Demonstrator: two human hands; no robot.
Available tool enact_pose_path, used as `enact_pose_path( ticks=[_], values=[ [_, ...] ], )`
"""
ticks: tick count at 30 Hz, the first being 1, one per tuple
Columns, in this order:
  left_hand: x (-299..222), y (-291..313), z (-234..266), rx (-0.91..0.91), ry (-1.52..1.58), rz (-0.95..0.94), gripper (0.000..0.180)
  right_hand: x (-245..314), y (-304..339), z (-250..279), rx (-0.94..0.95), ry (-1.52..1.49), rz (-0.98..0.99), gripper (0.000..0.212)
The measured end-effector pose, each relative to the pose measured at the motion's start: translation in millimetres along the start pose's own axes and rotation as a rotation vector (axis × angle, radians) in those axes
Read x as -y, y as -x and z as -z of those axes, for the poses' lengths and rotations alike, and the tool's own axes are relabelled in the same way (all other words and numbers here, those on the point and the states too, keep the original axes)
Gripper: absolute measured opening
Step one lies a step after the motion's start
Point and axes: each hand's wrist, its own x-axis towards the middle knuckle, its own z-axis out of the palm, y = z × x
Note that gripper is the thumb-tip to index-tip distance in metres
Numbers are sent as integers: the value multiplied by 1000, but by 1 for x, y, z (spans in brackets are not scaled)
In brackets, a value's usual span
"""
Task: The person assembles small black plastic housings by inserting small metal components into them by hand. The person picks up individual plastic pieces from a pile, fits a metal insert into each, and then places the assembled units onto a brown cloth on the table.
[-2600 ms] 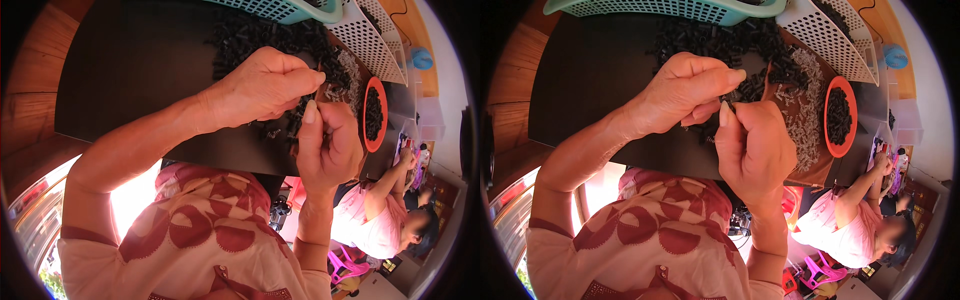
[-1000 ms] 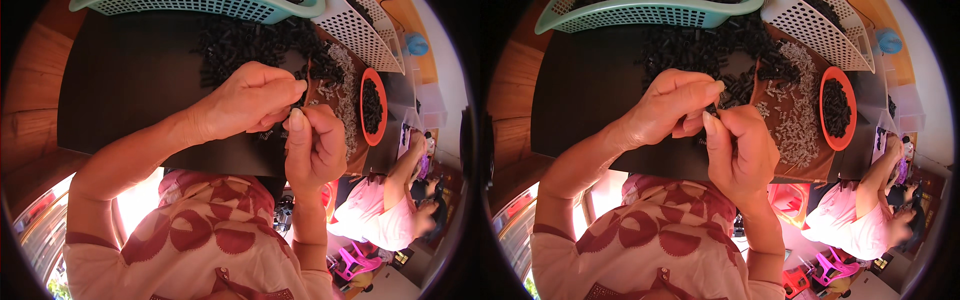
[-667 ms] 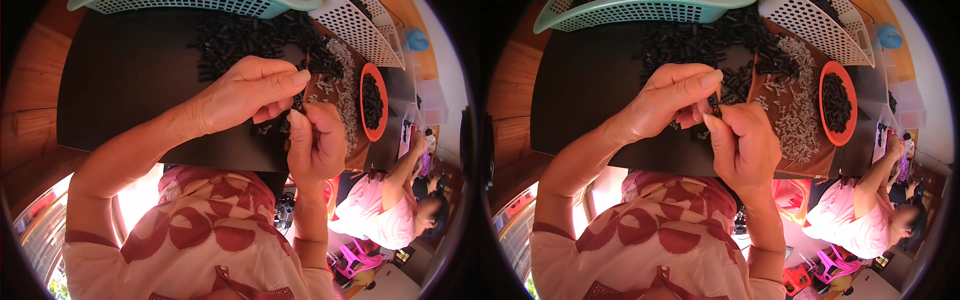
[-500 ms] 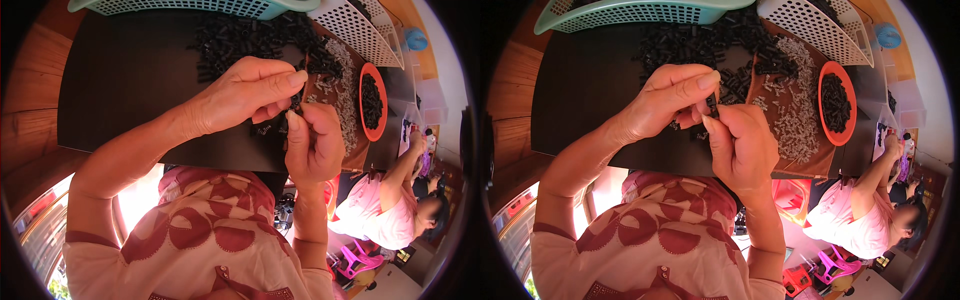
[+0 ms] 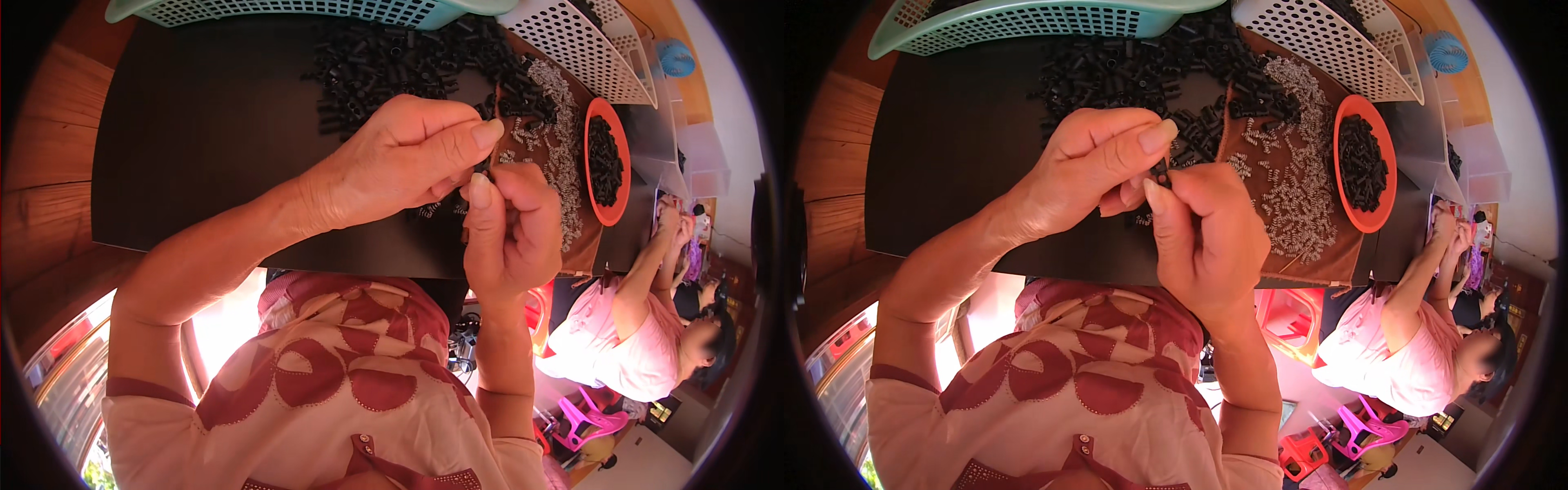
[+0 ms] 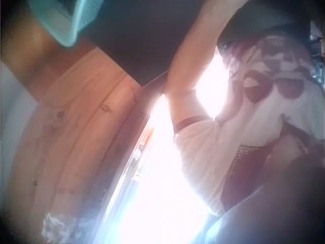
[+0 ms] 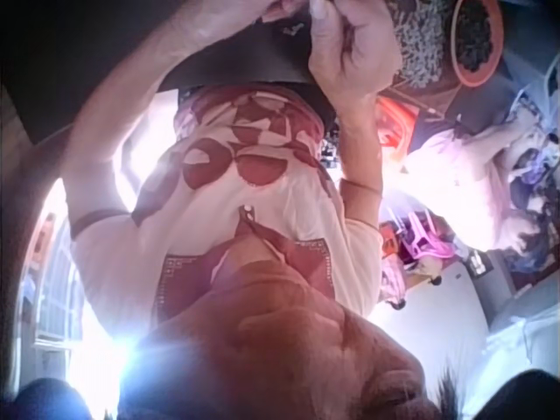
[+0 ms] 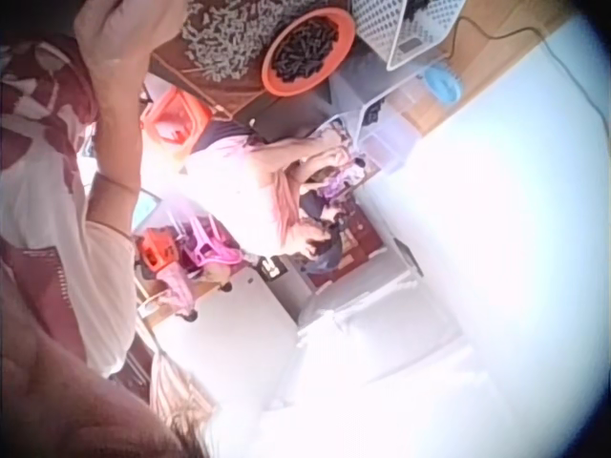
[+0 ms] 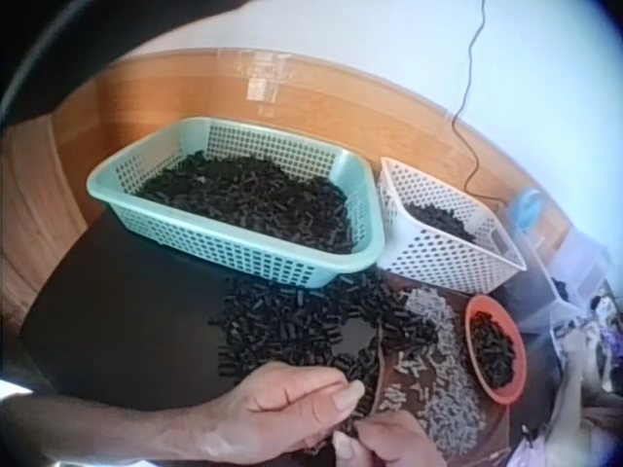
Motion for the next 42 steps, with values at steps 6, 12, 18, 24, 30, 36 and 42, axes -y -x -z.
enact_pose_path(
  ticks=[6,12,18,24,30,36,42],
  values=[
    [3,-2,2,13,129,39,39,-11,-21,8,66,-279,-81,32],
    [-5,-3,-2,6,143,172,43,-9,-28,15,159,-35,118,28],
    [2,-7,2,-24,158,128,47,-12,-27,13,86,-104,178,27],
    [1,-10,9,-61,279,35,48,-12,-26,13,20,-206,143,27],
    [-1,-14,9,-74,292,28,48,-17,-20,17,2,-134,179,29],
    [2,-16,13,-121,300,-18,47,-31,-36,62,-202,-49,-114,15],
    [-2,-17,13,-138,195,-84,44,-112,-67,177,99,488,-506,29]
  ],
)
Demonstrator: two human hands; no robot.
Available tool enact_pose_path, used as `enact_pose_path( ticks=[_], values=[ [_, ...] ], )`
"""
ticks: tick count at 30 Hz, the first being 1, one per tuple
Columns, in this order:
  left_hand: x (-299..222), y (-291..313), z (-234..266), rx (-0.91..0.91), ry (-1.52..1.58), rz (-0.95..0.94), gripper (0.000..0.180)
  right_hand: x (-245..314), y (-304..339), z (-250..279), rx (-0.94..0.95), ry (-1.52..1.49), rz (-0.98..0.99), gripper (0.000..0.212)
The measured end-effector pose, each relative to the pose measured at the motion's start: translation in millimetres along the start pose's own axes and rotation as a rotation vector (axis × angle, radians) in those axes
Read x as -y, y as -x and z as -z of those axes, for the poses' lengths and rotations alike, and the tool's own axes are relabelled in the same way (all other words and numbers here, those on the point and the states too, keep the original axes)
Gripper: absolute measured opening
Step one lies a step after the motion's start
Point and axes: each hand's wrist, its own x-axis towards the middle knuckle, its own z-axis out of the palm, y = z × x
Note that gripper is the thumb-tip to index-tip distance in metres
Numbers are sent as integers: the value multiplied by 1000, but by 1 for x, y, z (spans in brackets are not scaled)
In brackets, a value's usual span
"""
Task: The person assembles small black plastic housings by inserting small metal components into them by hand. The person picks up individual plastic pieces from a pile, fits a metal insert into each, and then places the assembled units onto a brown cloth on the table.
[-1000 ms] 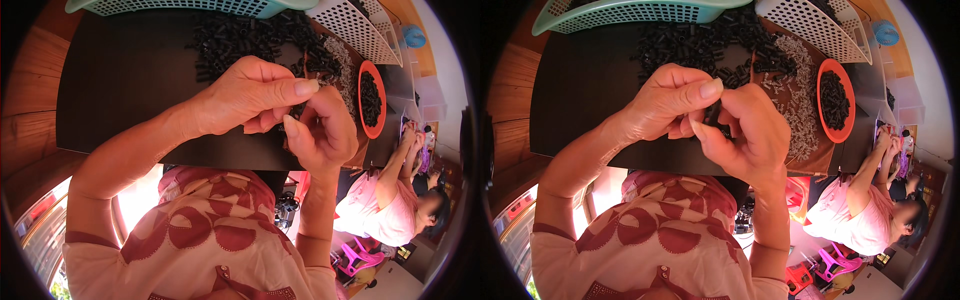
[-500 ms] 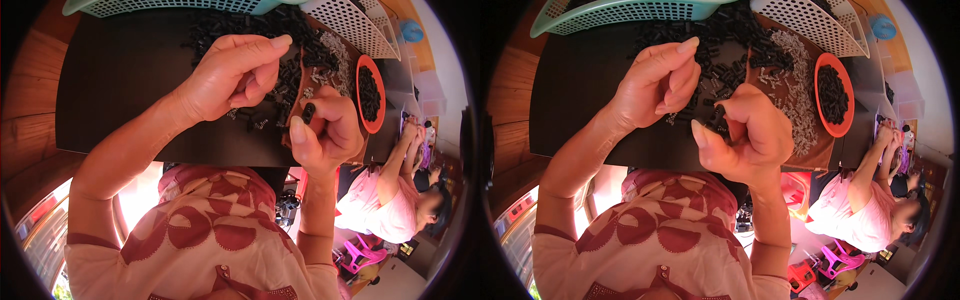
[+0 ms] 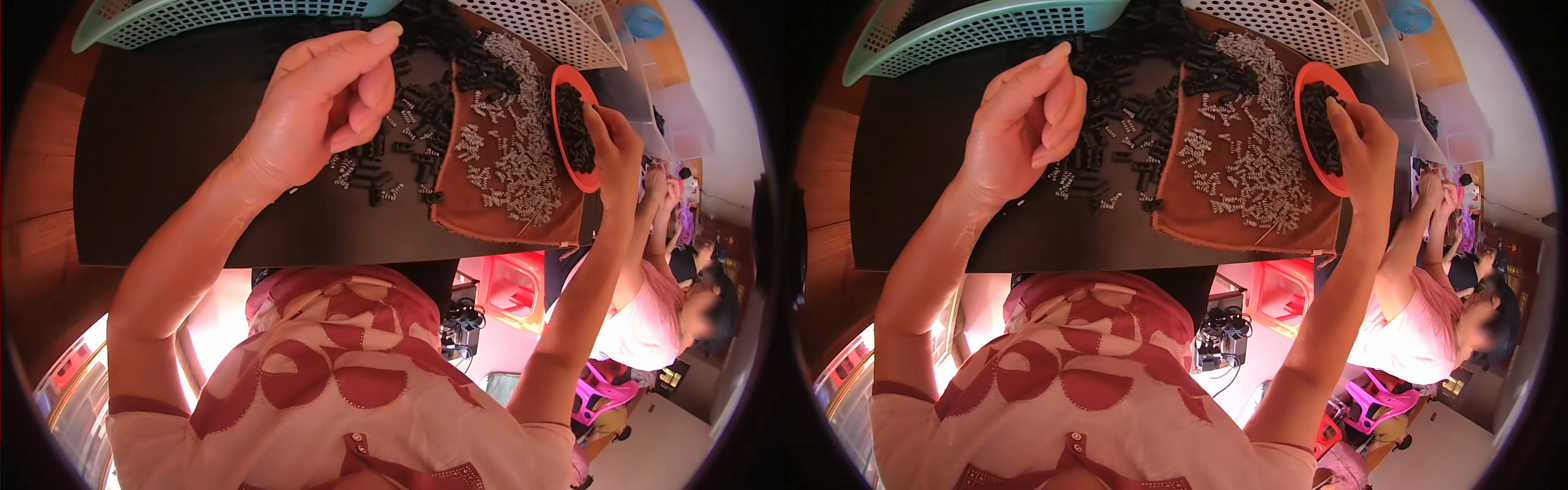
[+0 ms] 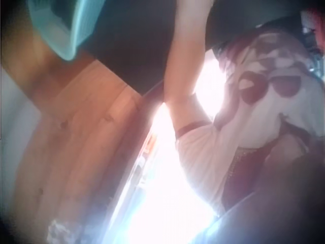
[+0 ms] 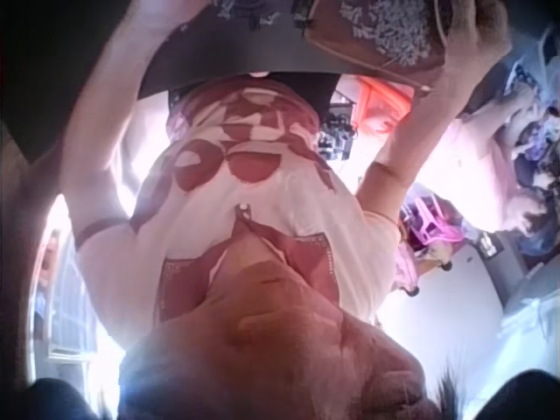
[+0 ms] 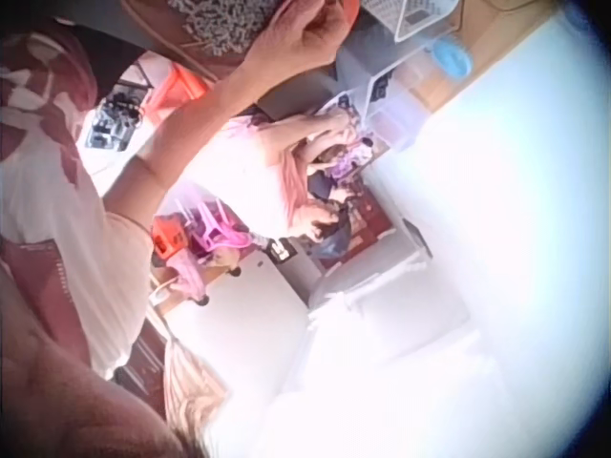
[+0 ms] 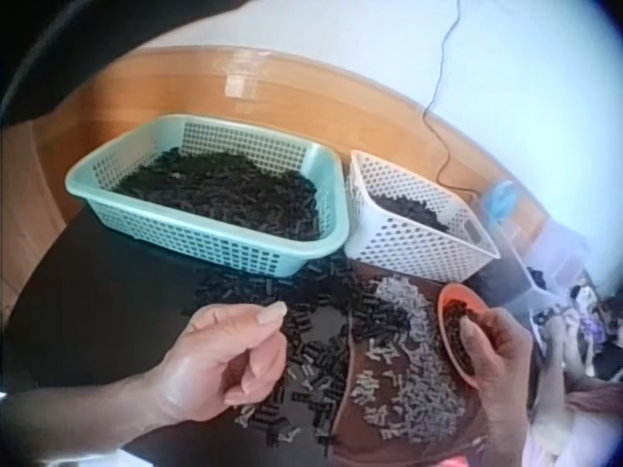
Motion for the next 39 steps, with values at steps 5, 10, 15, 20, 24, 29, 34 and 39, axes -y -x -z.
enact_pose_path(
  ticks=[5,10,15,20,24,29,34,39],
  values=[
    [-4,-3,3,-38,-19,-78,44,-33,-16,6,58,124,-47,26],
    [-7,-7,9,-115,-79,-146,43,-1,-14,-10,64,9,114,22],
    [-9,-4,18,-132,-101,-148,43,61,-13,-70,177,-27,551,16],
    [-8,-2,21,-256,4,-74,44,81,-33,-113,163,138,673,20],
    [-9,-4,28,-291,25,-90,42,85,-35,-124,149,228,741,21],
    [-12,-4,18,-308,49,-60,42,101,-16,-121,293,187,757,17],
    [-9,-4,20,-281,55,-61,41,96,-19,-114,305,83,736,16],
    [-10,-9,18,-266,36,-66,41,93,-25,-116,174,121,733,15]
  ],
)
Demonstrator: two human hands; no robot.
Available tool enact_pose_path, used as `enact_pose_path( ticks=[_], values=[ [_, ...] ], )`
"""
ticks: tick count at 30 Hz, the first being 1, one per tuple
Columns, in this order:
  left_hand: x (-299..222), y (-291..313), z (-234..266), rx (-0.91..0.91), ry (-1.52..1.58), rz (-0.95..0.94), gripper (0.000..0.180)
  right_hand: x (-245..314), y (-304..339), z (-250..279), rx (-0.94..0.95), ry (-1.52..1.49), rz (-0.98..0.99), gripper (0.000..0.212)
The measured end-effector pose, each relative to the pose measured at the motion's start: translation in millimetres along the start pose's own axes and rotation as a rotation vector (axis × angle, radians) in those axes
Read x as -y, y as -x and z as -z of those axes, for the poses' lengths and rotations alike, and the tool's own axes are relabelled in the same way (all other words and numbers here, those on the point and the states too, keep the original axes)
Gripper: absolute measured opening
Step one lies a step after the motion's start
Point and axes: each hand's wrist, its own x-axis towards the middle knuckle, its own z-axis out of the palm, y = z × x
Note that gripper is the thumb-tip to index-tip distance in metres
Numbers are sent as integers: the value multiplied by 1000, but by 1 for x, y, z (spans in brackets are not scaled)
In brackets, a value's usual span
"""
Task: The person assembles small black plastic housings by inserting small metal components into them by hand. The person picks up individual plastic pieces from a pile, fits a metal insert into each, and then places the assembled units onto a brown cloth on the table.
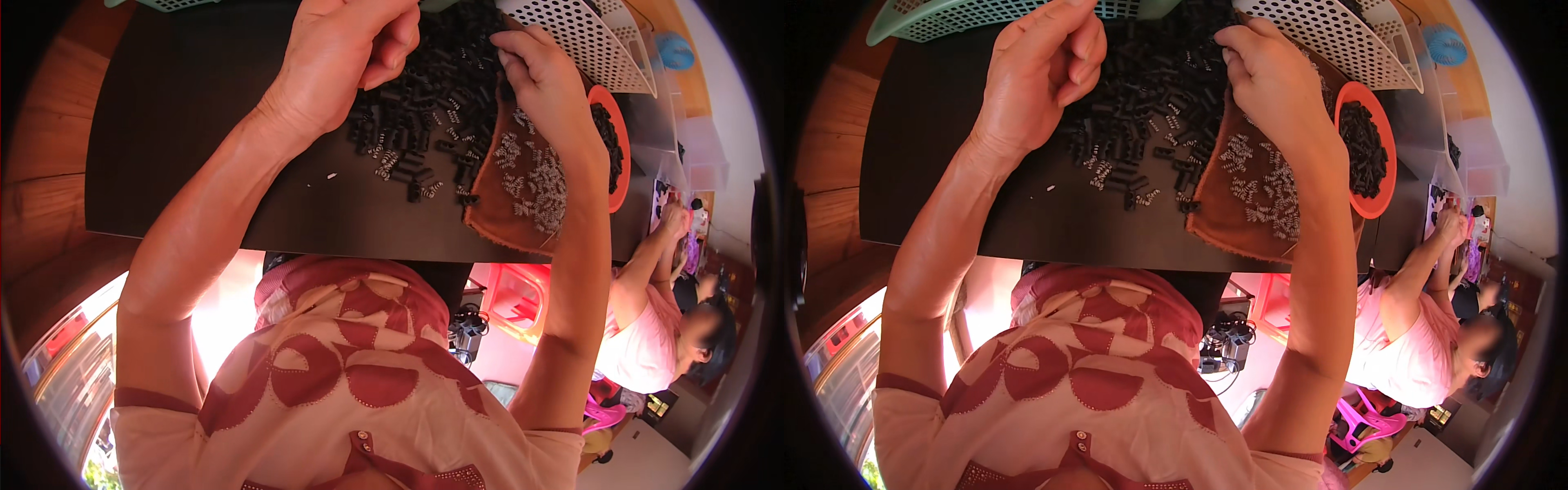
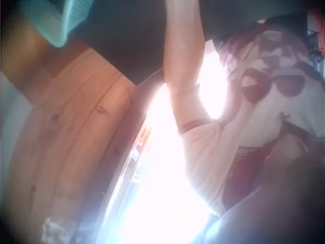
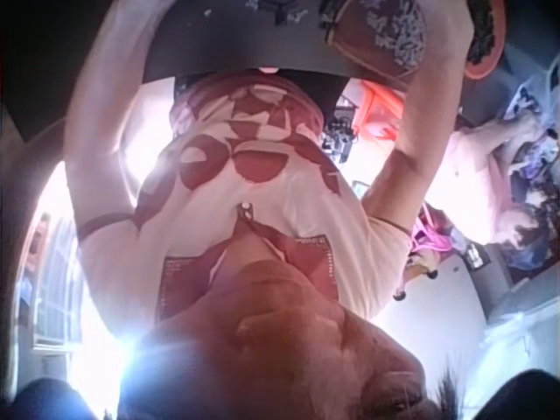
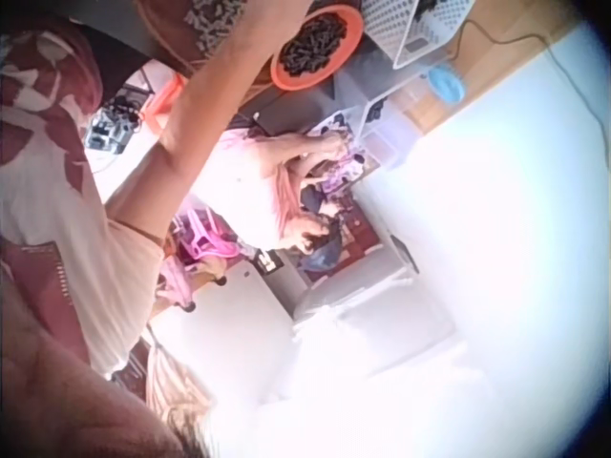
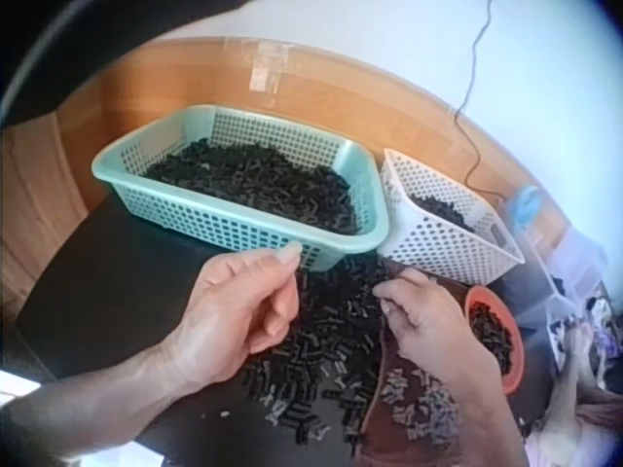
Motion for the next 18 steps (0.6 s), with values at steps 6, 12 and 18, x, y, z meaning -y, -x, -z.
enact_pose_path(
  ticks=[6,12,18],
  values=[
    [-2,2,-1,-22,-15,-11,42,7,1,-10,102,-12,26,18],
    [1,1,6,-60,-51,6,42,18,-2,-5,219,-202,33,17],
    [-6,4,-6,-17,-32,-12,43,0,4,2,68,-96,-32,20]
  ],
)
